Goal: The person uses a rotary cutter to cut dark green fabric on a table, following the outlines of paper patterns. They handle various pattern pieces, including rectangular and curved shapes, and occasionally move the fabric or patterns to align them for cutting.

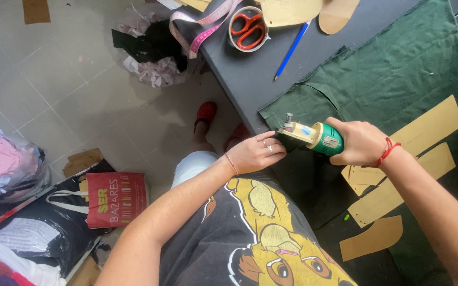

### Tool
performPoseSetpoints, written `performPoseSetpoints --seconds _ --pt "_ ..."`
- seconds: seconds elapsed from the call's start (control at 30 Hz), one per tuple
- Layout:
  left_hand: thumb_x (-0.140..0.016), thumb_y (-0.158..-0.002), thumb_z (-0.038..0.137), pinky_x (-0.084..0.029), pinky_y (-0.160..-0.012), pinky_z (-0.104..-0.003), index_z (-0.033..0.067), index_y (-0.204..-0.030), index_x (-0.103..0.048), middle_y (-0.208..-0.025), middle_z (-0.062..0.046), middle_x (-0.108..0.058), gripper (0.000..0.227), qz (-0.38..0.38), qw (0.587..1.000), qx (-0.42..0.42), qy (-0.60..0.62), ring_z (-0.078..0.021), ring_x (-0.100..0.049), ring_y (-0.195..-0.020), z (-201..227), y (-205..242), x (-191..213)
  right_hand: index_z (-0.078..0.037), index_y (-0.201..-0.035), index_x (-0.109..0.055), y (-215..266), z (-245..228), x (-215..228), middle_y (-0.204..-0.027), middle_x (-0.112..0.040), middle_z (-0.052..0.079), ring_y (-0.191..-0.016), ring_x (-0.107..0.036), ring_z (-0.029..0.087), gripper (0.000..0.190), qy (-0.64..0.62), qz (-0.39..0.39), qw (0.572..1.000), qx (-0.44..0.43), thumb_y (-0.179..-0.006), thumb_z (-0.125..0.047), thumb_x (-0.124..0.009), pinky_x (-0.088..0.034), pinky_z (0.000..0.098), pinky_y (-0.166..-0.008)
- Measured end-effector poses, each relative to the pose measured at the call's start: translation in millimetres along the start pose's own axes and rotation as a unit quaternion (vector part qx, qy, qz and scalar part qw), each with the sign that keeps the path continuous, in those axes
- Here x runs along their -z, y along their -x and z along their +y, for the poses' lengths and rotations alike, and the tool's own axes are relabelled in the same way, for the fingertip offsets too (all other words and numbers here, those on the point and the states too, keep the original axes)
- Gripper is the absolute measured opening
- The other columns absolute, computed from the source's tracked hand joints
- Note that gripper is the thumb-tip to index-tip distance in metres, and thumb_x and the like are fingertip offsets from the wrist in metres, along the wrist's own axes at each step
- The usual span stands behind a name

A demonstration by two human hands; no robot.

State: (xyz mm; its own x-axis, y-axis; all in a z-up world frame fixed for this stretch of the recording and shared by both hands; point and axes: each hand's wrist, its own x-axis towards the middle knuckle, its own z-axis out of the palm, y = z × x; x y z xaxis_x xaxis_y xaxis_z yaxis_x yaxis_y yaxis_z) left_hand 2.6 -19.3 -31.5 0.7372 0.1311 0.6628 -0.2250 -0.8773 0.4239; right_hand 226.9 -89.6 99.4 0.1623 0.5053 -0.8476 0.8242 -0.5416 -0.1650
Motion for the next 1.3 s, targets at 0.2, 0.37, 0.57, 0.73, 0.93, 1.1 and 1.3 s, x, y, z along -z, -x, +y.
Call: performPoseSetpoints --seconds 0.2,0.37,0.57,0.73,0.93,1.1,1.3 --pt "-0.048 -0.086 0.018 -0.043 -0.091 -0.033 0.0146 -0.084 -0.056 -0.09 0.002 -0.056 0.009 0.029 0.99 0.114 -0.078 -0.0137 -0.057 -0.085 -11.0 -5.2 25.8 -0.024 -0.103 -0.05 18.5 3.3 -40.5 -0.084 -0.064 0.015 -0.085 -0.06 0.039 0.063 -0.126 0.042 0.99 -0.045 -0.043 -0.033 -0.071 -0.046 0.048 -0.073" --pt "-0.048 -0.082 0.015 -0.038 -0.096 -0.038 0.0146 -0.095 -0.055 -0.099 0.001 -0.054 0.015 -0.004 0.984 0.142 -0.107 -0.014 -0.054 -0.095 -17.6 -10.6 33.8 -0.018 -0.107 -0.05 31.2 -6.7 -79.6 -0.083 -0.061 0.021 -0.083 -0.059 0.042 0.068 -0.213 0.109 0.967 -0.082 -0.044 -0.032 -0.073 -0.044 0.0483 -0.071" --pt "-0.049 -0.08 0.014 -0.036 -0.097 -0.039 0.0151 -0.094 -0.055 -0.096 0.001 -0.053 0.015 -0.024 0.987 0.13 -0.096 -0.0138 -0.053 -0.096 -23.0 -11.8 34.1 -0.017 -0.104 -0.051 33.7 -22.0 -76.5 -0.08 -0.06 0.021 -0.083 -0.058 0.041 0.066 -0.247 0.14 0.954 -0.094 -0.043 -0.028 -0.073 -0.044 0.0467 -0.069" --pt "-0.052 -0.079 0.015 -0.036 -0.097 -0.039 0.016 -0.093 -0.056 -0.096 0.002 -0.053 0.015 -0.036 0.986 0.133 -0.095 -0.0135 -0.053 -0.096 -23.4 -10.2 34.7 -0.017 -0.103 -0.052 30.2 -30.8 -69.2 -0.08 -0.061 0.02 -0.082 -0.059 0.04 0.064 -0.239 0.135 0.956 -0.104 -0.043 -0.027 -0.072 -0.044 0.0454 -0.069" --pt "-0.051 -0.079 0.015 -0.035 -0.098 -0.038 0.0173 -0.096 -0.055 -0.098 0.002 -0.052 0.018 -0.047 0.986 0.128 -0.097 -0.013 -0.052 -0.099 -25.1 -7.2 35.7 -0.017 -0.102 -0.052 30.1 -35.4 -67.4 -0.08 -0.061 0.019 -0.081 -0.059 0.04 0.063 -0.241 0.14 0.955 -0.105 -0.042 -0.027 -0.072 -0.044 0.0451 -0.07" --pt "-0.054 -0.078 0.015 -0.035 -0.098 -0.038 0.0174 -0.096 -0.054 -0.098 0.001 -0.052 0.018 -0.047 0.986 0.135 -0.091 -0.0136 -0.051 -0.1 -24.3 -7.4 37.1 -0.018 -0.101 -0.052 26.0 -41.3 -63.1 -0.082 -0.061 0.018 -0.083 -0.059 0.038 0.063 -0.24 0.148 0.954 -0.099 -0.042 -0.029 -0.072 -0.044 0.0454 -0.069" --pt "-0.054 -0.079 0.015 -0.034 -0.099 -0.038 0.0188 -0.093 -0.055 -0.097 0.001 -0.052 0.015 -0.038 0.987 0.13 -0.09 -0.0133 -0.052 -0.099 -25.7 -7.9 37.6 -0.018 -0.1 -0.051 19.0 -54.5 -44.7 -0.082 -0.06 0.018 -0.084 -0.058 0.039 0.061 -0.222 0.132 0.958 -0.122 -0.043 -0.029 -0.07 -0.043 0.0449 -0.069"
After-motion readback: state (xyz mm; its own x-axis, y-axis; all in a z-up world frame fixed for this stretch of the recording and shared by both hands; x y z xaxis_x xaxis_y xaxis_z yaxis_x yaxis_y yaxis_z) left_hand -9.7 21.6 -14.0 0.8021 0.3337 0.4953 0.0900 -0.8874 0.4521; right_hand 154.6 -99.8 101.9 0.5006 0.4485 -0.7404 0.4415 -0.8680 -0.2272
